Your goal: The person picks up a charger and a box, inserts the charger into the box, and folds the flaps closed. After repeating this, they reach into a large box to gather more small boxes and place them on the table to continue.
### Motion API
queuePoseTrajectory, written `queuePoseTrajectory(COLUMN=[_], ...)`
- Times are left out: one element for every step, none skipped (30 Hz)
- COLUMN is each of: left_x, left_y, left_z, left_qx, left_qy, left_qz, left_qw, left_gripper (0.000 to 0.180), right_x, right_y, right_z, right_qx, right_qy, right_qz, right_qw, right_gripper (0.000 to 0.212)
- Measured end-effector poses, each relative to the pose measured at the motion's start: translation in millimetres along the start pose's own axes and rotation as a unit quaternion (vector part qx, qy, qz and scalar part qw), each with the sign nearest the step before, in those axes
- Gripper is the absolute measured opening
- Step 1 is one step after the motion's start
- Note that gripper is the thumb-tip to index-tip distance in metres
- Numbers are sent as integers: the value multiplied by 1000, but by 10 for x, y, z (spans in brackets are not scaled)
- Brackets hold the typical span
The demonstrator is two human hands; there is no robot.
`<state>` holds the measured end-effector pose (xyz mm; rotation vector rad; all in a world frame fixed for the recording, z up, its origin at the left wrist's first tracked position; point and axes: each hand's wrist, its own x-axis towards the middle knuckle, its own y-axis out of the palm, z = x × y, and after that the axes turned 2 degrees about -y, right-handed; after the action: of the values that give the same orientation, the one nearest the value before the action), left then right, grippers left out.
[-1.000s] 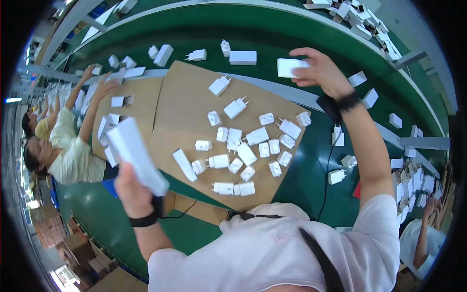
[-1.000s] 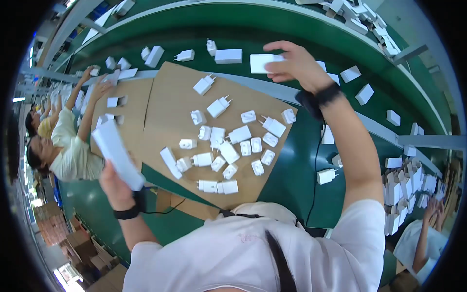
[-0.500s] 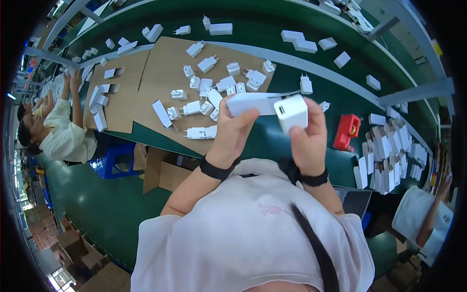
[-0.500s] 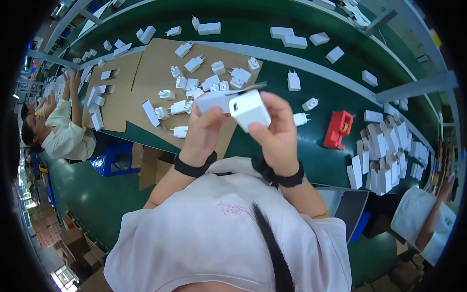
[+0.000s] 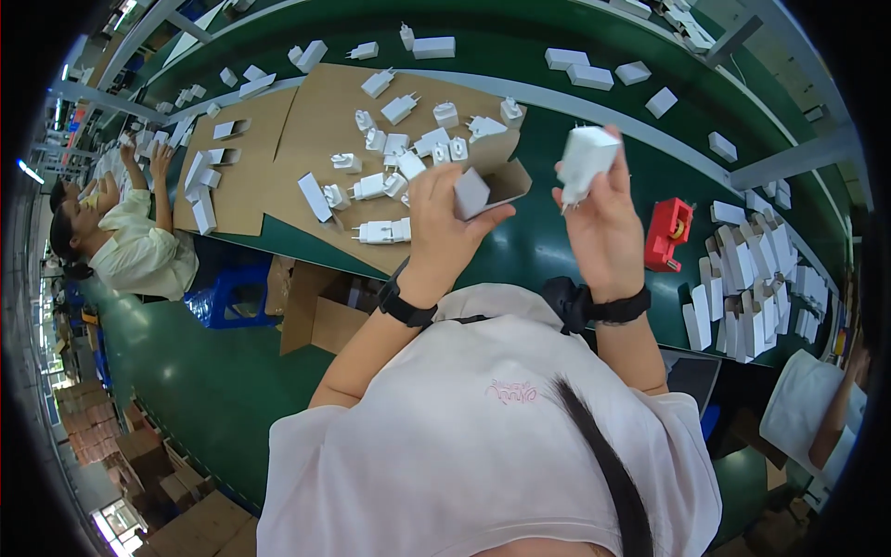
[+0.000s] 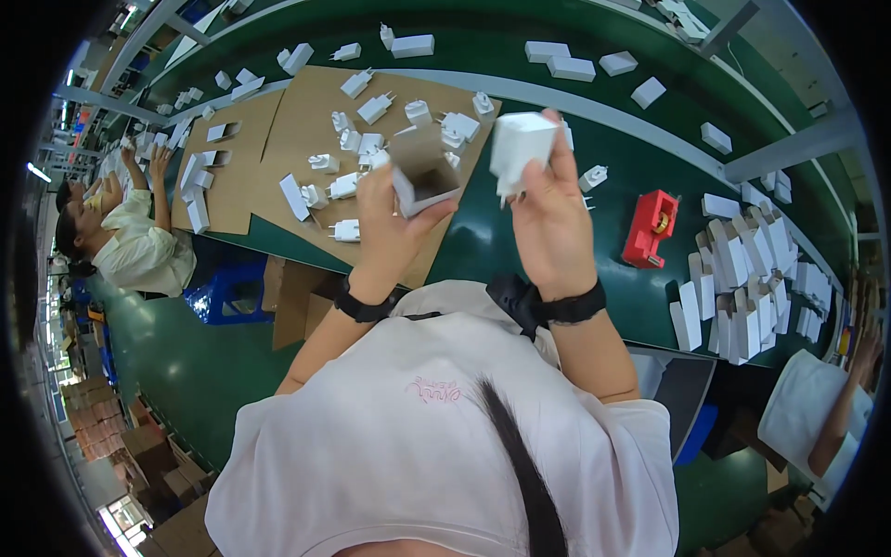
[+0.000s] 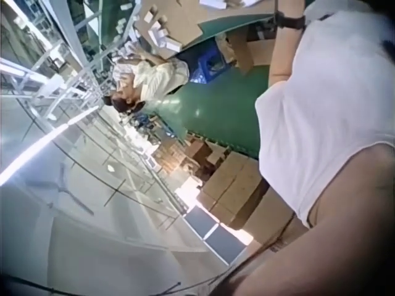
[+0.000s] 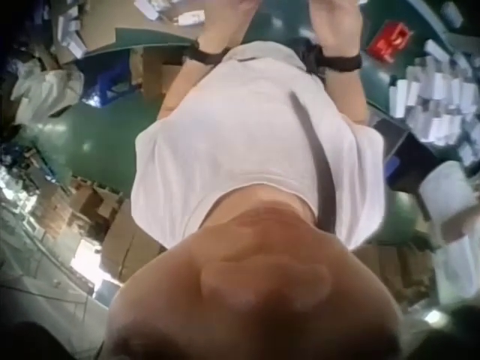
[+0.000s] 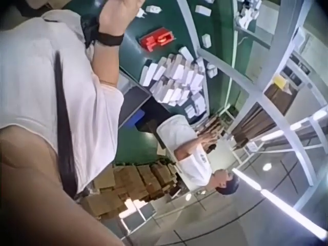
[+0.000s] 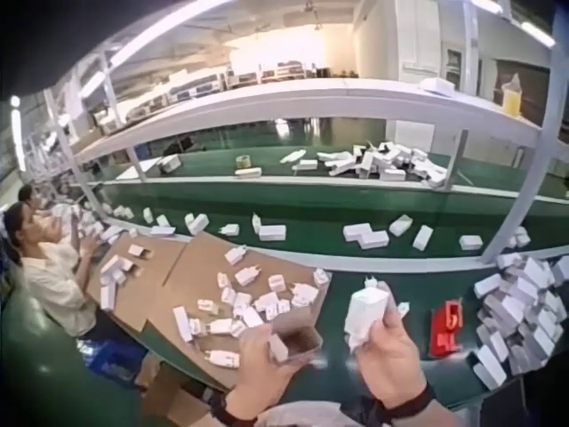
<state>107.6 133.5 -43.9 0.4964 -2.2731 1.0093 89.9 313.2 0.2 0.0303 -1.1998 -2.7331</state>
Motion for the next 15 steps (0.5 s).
queuePoseTrajectory(left_x=[-31,-72,-105,-113,-116,-116,-114,-97,-70,-46,-38,-37,-31,-14,5], left_y=[15,21,33,47,54,58,51,39,22,7,-2,-11,-15,-26,-41], left_z=[-13,-40,-69,-97,-116,-132,-144,-170,-201,-229,-246,-259,-277,-293,-304], left_qx=[-3,-62,-121,-116,-119,-97,-75,-77,-92,-107,-109,-118,-126,-129,-123], left_qy=[-1,-48,-95,-119,-118,-74,-31,-32,-32,-30,-29,-32,-35,-34,-31], left_qz=[2,59,116,133,136,130,126,130,147,163,165,172,178,178,183], left_qw=[1000,995,981,977,976,984,989,988,984,980,980,977,975,975,975], left_gripper=[54,52,51,51,51,51,51,51,51,51,51,51,50,50,50], right_x=[6,18,20,0,-27,-47,-38,-5,19,28,26,20,20,30,34], right_y=[-75,-104,-118,-77,3,51,54,40,32,54,31,-14,-59,-93,-95], right_z=[64,102,144,179,211,217,178,130,98,111,102,76,50,13,5], right_qx=[48,88,128,126,71,15,14,-52,-118,-124,-125,-149,-173,-174,-177], right_qy=[7,11,14,12,-41,-93,-94,-152,-208,-197,-198,-196,-193,-184,-185], right_qz=[20,50,81,77,68,59,54,93,132,140,137,134,132,112,111], right_qw=[999,995,988,989,994,994,994,983,962,962,962,960,957,961,960], right_gripper=[52,53,54,54,53,52,52,49,47,42,42,43,44,45,45])
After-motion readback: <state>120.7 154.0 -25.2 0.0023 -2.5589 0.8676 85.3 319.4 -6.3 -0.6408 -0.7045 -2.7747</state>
